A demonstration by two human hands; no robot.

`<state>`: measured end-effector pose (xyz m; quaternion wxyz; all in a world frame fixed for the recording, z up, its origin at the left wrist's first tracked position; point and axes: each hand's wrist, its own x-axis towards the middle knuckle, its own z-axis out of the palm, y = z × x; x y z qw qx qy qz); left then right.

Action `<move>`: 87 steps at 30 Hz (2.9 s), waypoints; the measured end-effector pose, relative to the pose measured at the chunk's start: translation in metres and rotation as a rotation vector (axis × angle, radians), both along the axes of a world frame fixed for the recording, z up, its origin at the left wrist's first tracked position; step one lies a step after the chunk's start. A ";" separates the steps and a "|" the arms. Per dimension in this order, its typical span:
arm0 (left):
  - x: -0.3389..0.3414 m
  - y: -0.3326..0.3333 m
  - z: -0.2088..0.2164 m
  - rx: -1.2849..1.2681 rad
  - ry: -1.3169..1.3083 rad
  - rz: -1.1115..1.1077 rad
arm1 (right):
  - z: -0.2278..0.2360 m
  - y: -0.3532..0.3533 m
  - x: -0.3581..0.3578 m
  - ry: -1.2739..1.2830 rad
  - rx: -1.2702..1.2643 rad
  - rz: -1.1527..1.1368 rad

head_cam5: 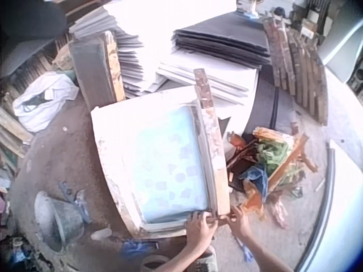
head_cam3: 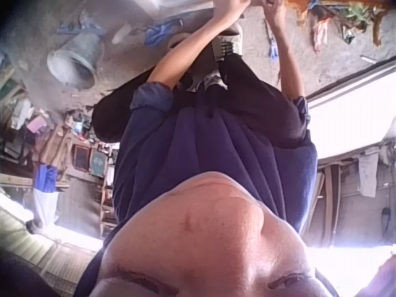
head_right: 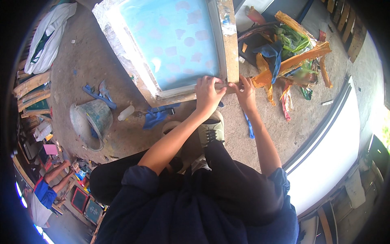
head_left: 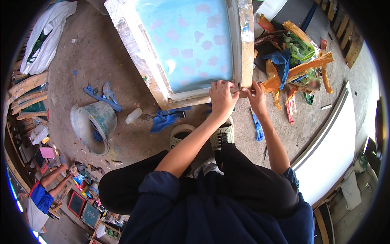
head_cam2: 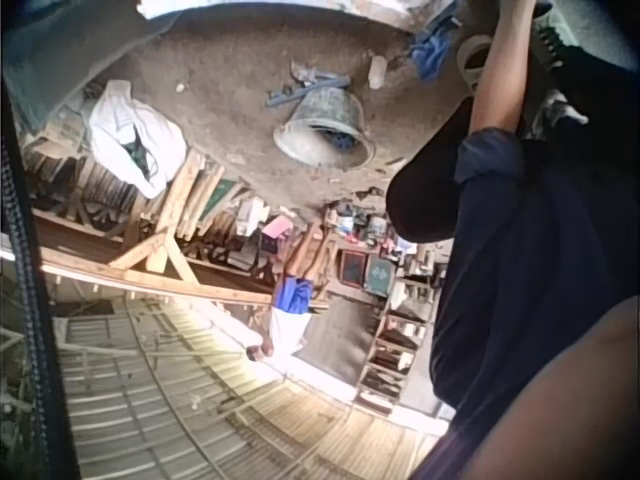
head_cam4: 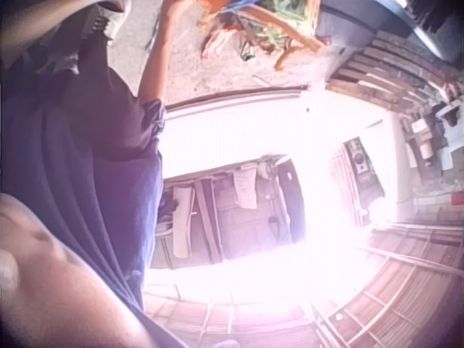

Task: The person cleans a wooden window frame with a blue cloth, wiping the surface and edges. They then use a blue plastic scraper to remove debris from the frame's grooves and corners. The person continues to wipe the frame and scrape the edges, focusing on cleaning the wooden structure.

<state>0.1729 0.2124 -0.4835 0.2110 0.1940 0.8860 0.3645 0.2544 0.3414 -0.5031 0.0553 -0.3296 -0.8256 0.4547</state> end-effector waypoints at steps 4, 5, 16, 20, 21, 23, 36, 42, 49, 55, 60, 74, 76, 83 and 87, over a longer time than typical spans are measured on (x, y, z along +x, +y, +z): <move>0.001 0.007 0.012 -0.178 -0.030 -0.009 | 0.003 -0.002 0.001 0.002 -0.013 -0.021; -0.001 0.013 0.017 -0.252 -0.085 -0.001 | 0.002 -0.001 0.001 0.002 -0.018 -0.020; -0.048 0.022 -0.024 -0.376 -1.002 -0.003 | 0.006 -0.005 -0.004 -0.001 -0.010 0.000; -0.030 0.030 0.013 -0.384 -0.730 0.073 | 0.001 0.000 0.004 0.008 -0.024 -0.018; -0.025 0.030 0.018 -0.361 -0.656 0.080 | -0.001 0.000 0.005 0.025 -0.045 -0.026; -0.013 0.026 0.020 -0.307 -0.488 0.120 | -0.001 -0.001 0.004 0.040 -0.077 -0.030; -0.005 0.018 0.017 -0.210 -0.202 0.122 | 0.004 -0.002 0.003 -0.011 -0.124 -0.056; -0.009 0.018 0.019 -0.236 -0.183 0.075 | 0.004 -0.001 0.004 -0.007 -0.143 -0.064; -0.015 0.026 0.019 -0.349 -0.217 0.033 | 0.002 -0.002 0.003 0.002 -0.140 -0.065; -0.017 0.035 0.023 -0.458 -0.295 0.066 | 0.005 -0.007 0.004 0.039 -0.131 -0.116; -0.015 0.033 0.020 -0.434 -0.208 0.037 | 0.002 -0.007 0.005 0.016 -0.084 -0.105; 0.002 0.029 0.020 -0.260 0.094 -0.050 | 0.002 -0.015 0.006 0.019 -0.047 -0.145; 0.005 0.027 0.017 -0.233 0.133 -0.036 | 0.002 -0.014 0.005 0.044 -0.092 -0.168; 0.005 0.006 0.009 -0.071 0.186 -0.041 | 0.001 -0.011 0.009 0.084 -0.174 -0.175; -0.009 0.010 0.015 -0.299 -0.248 -0.125 | 0.002 -0.009 0.014 0.036 -0.160 -0.172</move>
